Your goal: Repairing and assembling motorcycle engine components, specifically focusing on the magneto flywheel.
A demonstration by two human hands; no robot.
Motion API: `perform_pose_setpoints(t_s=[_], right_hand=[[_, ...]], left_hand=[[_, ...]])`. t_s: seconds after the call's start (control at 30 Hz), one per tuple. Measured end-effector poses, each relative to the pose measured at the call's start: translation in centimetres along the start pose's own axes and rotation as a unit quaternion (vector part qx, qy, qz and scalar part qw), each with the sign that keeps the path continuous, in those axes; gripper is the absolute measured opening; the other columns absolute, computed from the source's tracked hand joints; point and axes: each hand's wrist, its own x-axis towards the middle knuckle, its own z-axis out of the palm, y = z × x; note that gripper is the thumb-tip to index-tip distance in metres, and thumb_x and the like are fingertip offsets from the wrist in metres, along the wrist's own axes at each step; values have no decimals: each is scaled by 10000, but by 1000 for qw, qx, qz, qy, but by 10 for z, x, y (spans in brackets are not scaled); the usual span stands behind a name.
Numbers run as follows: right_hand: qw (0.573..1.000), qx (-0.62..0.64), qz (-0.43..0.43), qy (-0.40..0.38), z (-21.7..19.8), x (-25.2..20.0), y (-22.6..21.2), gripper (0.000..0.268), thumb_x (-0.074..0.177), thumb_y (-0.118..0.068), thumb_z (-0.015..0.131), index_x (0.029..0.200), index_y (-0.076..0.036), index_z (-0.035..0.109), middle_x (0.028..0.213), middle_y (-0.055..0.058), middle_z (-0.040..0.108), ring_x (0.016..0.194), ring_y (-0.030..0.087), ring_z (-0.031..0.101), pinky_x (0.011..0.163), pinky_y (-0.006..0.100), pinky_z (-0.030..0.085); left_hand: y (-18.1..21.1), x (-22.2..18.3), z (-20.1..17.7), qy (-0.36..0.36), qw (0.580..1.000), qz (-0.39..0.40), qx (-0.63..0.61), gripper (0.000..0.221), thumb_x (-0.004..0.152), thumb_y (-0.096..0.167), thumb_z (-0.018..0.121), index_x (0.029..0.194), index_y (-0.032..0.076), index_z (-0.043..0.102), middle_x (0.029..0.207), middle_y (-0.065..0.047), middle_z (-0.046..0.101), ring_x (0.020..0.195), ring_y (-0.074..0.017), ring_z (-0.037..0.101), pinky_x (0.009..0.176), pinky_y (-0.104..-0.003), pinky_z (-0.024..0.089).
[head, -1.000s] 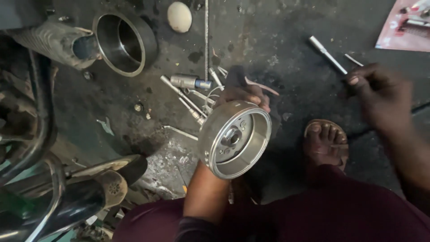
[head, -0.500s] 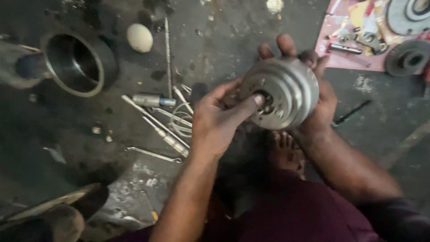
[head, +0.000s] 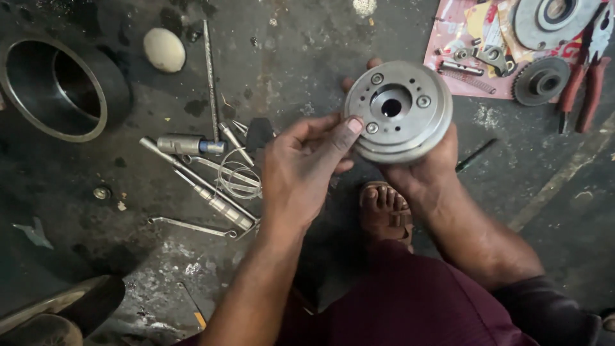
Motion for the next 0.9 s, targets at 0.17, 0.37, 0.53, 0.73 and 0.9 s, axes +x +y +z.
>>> perform_pose_setpoints(t_s=[0.17,0.37,0.53,0.73,0.9], right_hand=[[995,-82,-35,-51,-7,1,1,629,1115,-465,312,1500,-8,507,1454,190,597,1346,376,600,1130,505,535],[985,-125,-115,-40,-1,-11,-5,567,1110,-387,398,1528,-11,471,1516,135,556,1419,339,562,1207,483,509],[982,-149,-112,-32,8,-20,-7,593,1111,-408,416,1556,-17,439,1518,171,532,1456,313,531,1215,480,485],[983,-129,-94,-89,-5,-13,-4,602,1121,-433,435,1556,-19,462,1504,190,565,1408,308,578,1165,463,516],[1000,6,18,8,-31,-8,0,632,1137,-501,399,1490,4,539,1410,189,615,1315,311,612,1118,459,552]], left_hand=[[-5,4,5,-30,999,1,-29,474,884,277,790,1188,-78,714,971,-136,791,815,-148,770,680,-271,672],[-7,9,9,-60,993,-36,-99,394,921,167,756,1225,-80,709,1043,-137,769,894,-155,743,751,-277,642],[-7,8,6,-77,988,-57,-124,384,903,122,742,1234,-66,691,1099,-151,771,939,-176,763,777,-287,661],[-3,-2,7,-50,994,-30,-88,381,883,161,778,1182,-63,703,1068,-127,778,911,-156,758,747,-276,650],[11,-9,11,8,945,254,206,566,858,308,895,1318,60,678,1269,-174,640,1037,-136,677,884,-280,632]])
